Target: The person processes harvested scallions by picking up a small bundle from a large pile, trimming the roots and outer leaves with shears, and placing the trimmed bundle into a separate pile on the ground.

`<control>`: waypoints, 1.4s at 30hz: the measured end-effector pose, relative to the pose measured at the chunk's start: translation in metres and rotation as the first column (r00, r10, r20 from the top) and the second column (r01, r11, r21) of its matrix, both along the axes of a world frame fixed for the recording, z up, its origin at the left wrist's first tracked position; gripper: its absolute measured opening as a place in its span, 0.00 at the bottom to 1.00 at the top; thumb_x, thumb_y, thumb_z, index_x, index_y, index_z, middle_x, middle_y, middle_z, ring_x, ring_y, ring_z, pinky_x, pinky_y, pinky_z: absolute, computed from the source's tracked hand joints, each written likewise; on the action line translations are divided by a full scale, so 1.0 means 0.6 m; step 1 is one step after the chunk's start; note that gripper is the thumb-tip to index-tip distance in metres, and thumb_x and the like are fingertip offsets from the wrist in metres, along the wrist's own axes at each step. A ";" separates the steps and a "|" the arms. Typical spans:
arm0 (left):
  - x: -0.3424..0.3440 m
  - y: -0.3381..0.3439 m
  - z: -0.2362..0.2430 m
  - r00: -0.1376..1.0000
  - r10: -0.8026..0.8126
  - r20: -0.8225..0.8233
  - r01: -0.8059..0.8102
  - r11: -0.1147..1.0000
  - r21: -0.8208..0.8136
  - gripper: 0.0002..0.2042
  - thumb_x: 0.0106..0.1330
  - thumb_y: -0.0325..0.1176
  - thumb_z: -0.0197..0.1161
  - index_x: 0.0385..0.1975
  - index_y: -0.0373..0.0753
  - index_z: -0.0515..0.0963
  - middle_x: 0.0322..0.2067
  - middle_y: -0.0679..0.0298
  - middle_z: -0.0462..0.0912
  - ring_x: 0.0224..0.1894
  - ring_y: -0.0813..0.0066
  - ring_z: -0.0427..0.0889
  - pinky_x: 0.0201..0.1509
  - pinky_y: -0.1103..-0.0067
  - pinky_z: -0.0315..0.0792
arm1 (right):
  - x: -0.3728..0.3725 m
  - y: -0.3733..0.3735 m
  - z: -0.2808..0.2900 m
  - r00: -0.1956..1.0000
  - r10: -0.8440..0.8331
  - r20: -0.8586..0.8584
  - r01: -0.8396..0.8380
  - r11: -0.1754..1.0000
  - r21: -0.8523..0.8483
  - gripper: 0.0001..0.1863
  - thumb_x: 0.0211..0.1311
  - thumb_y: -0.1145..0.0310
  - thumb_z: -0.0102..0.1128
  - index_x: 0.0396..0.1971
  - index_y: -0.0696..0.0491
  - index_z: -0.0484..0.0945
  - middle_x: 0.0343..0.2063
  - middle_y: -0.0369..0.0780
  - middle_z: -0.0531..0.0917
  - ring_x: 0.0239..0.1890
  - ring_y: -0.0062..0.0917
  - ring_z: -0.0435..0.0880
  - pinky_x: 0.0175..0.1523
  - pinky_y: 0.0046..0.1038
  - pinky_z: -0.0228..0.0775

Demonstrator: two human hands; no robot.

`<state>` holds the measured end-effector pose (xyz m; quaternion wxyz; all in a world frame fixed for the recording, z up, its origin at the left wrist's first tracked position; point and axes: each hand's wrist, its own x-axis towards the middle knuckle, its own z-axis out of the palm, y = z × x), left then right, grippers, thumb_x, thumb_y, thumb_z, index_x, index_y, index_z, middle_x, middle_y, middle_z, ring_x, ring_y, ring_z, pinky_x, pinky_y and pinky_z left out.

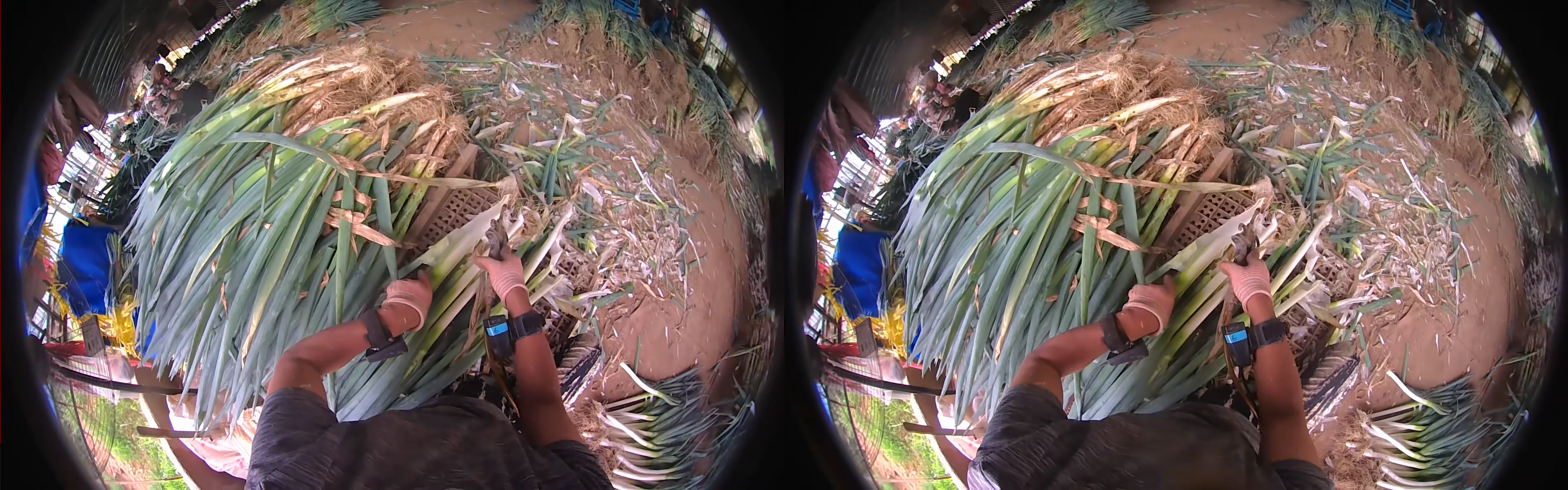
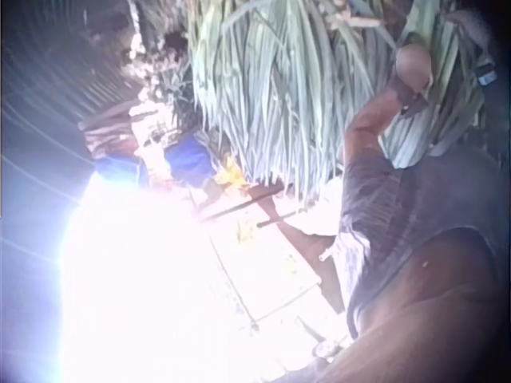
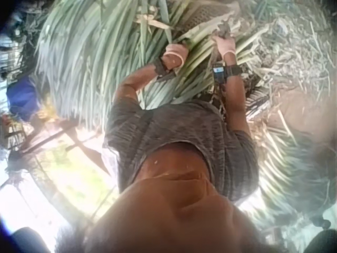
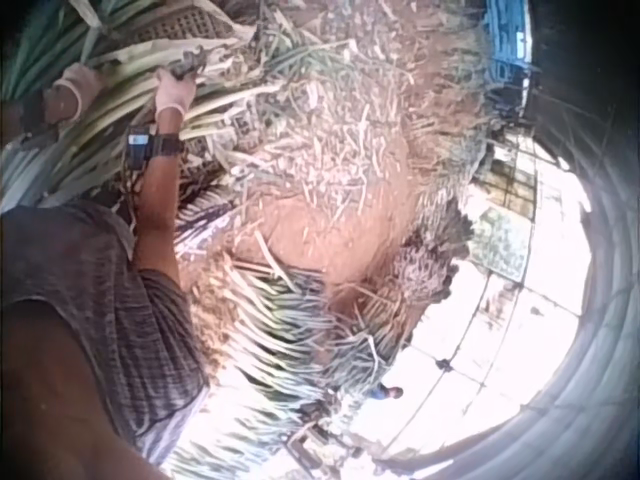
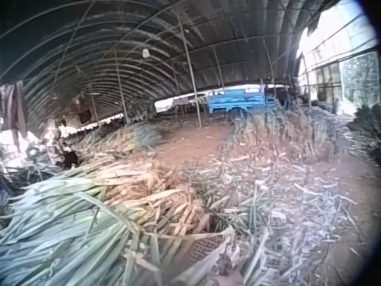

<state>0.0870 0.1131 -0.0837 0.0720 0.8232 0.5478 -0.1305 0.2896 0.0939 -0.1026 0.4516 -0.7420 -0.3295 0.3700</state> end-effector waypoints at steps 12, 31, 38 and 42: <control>-0.046 0.004 0.106 0.935 -0.343 -0.091 0.347 0.938 0.028 0.23 0.52 0.32 0.57 0.49 0.32 0.66 0.19 0.55 0.79 0.22 0.53 0.80 0.24 0.63 0.70 | 0.001 0.024 0.054 0.940 -0.113 -0.322 0.086 0.991 -0.098 0.19 0.40 0.62 0.69 0.28 0.62 0.78 0.22 0.37 0.78 0.20 0.23 0.73 0.27 0.26 0.66; -0.074 -0.051 0.141 0.980 -0.186 0.078 0.201 0.908 -0.367 0.27 0.54 0.48 0.54 0.50 0.36 0.69 0.28 0.47 0.80 0.34 0.50 0.80 0.38 0.64 0.72 | -0.022 -0.226 0.107 0.814 0.503 0.291 -0.512 0.857 -0.048 0.49 0.41 0.55 0.66 0.60 0.62 0.52 0.35 0.52 0.78 0.40 0.43 0.79 0.48 0.35 0.69; 0.003 -0.002 0.115 0.975 -0.215 0.053 0.216 0.872 -0.440 0.26 0.49 0.52 0.61 0.34 0.29 0.79 0.32 0.46 0.80 0.37 0.52 0.80 0.41 0.66 0.72 | 0.009 -0.345 0.050 0.644 0.421 0.639 -0.032 0.849 -0.527 0.51 0.39 0.51 0.65 0.64 0.49 0.49 0.45 0.49 0.71 0.43 0.41 0.75 0.46 0.38 0.68; 0.016 0.015 0.047 0.974 0.012 0.225 0.084 0.908 -0.411 0.30 0.42 0.47 0.66 0.42 0.31 0.75 0.37 0.48 0.80 0.39 0.54 0.79 0.45 0.68 0.72 | 0.006 -0.278 0.045 0.840 0.280 0.464 -0.247 0.960 -0.132 0.40 0.46 0.54 0.60 0.60 0.55 0.58 0.48 0.55 0.71 0.50 0.47 0.71 0.54 0.39 0.64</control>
